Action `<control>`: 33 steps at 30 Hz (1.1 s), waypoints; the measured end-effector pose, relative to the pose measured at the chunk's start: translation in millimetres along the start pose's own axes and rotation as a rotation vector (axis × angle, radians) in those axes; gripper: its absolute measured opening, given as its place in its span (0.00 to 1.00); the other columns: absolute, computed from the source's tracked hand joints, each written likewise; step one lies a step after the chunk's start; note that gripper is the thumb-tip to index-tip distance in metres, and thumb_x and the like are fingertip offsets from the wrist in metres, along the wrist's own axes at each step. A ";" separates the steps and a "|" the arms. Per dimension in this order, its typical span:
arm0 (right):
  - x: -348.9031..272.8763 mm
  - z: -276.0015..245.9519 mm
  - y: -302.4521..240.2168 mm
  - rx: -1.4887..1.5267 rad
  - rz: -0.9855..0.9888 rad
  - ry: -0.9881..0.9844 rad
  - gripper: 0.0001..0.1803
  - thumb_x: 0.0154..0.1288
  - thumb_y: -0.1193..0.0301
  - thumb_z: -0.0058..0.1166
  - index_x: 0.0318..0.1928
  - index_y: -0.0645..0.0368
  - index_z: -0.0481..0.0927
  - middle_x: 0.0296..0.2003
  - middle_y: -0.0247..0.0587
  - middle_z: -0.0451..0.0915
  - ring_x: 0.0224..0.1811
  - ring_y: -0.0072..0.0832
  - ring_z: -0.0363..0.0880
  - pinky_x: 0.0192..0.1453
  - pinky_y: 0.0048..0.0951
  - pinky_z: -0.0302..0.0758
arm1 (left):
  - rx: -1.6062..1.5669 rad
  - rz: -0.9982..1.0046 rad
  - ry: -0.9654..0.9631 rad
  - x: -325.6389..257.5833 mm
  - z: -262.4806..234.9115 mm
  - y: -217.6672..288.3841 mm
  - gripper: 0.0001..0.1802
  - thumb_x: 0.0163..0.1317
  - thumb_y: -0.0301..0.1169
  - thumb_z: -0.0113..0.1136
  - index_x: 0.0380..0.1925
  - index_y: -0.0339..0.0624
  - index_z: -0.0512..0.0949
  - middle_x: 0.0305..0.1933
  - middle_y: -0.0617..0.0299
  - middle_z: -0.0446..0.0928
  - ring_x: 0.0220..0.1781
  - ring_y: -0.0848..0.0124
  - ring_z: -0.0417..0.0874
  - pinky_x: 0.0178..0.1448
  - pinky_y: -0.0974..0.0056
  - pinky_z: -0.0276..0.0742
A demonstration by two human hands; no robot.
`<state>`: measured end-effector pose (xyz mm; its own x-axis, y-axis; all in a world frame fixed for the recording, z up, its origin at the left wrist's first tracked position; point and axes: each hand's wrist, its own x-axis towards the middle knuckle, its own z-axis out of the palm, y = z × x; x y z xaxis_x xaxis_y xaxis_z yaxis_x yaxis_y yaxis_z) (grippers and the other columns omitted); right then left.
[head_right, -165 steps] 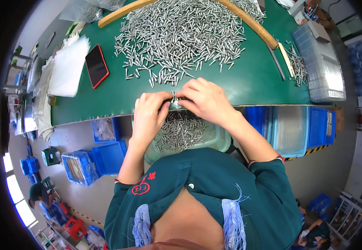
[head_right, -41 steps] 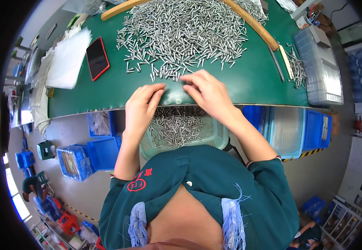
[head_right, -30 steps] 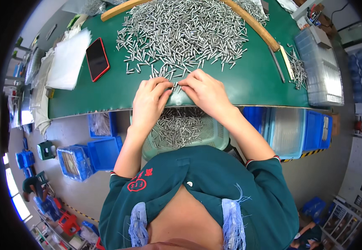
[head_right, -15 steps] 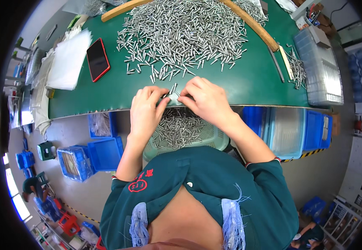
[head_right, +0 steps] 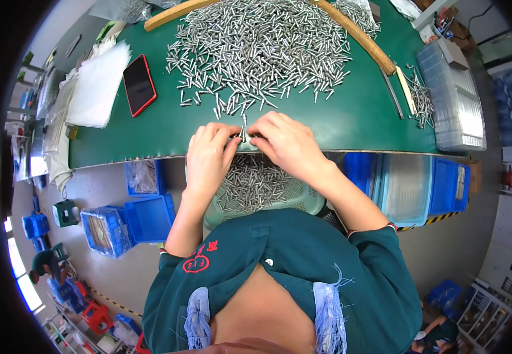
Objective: Sorting and inspecting small metal pins at an industrial workbench.
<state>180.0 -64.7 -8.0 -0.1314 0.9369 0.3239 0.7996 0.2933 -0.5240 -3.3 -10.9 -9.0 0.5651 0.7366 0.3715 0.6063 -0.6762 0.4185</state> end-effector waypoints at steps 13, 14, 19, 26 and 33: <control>3.0 0.5 -0.9 -0.043 -0.033 0.004 0.14 0.56 0.65 0.65 0.43 0.51 0.82 0.36 0.31 0.76 0.39 0.30 0.78 0.39 0.31 0.76 | -0.074 0.003 -0.010 -3.7 -3.4 -0.1 0.06 0.56 0.27 0.63 0.35 0.45 0.82 0.35 0.62 0.75 0.38 0.62 0.75 0.44 0.60 0.71; 2.4 0.2 -0.6 -0.031 -0.037 -0.004 0.13 0.55 0.65 0.65 0.42 0.51 0.83 0.36 0.31 0.76 0.39 0.30 0.78 0.39 0.31 0.76 | -0.087 0.008 -0.001 -4.4 -3.2 -0.3 0.06 0.56 0.27 0.63 0.35 0.45 0.82 0.35 0.62 0.74 0.38 0.62 0.75 0.44 0.60 0.71; 4.3 -1.4 -4.9 -0.027 -0.047 0.013 0.13 0.54 0.66 0.65 0.41 0.51 0.83 0.36 0.31 0.77 0.39 0.30 0.78 0.39 0.31 0.77 | -0.084 0.002 -0.013 -5.7 -3.9 4.0 0.06 0.56 0.27 0.64 0.35 0.45 0.82 0.34 0.62 0.74 0.38 0.61 0.75 0.43 0.59 0.71; 0.4 -4.0 -0.9 -0.090 -0.084 0.003 0.13 0.53 0.67 0.66 0.40 0.53 0.83 0.36 0.31 0.77 0.39 0.30 0.79 0.39 0.31 0.77 | -1.000 -0.471 -0.407 -20.1 -18.8 2.7 0.11 0.68 0.27 0.54 0.45 0.35 0.81 0.44 0.59 0.82 0.41 0.77 0.81 0.45 0.70 0.77; -9.0 -12.3 -7.4 -0.033 -0.078 -0.074 0.12 0.53 0.67 0.65 0.39 0.53 0.83 0.36 0.32 0.77 0.37 0.32 0.79 0.38 0.32 0.77 | -1.747 -0.828 -0.707 -27.9 21.6 -6.3 0.22 0.73 0.38 0.47 0.55 0.29 0.71 0.52 0.47 0.78 0.53 0.60 0.81 0.56 0.59 0.79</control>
<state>182.4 -77.7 2.7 -0.2352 0.9235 0.3031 0.8042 0.3601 -0.4729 -10.8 -27.4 -39.9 0.8275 0.3754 -0.4175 -0.0421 0.7831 0.6205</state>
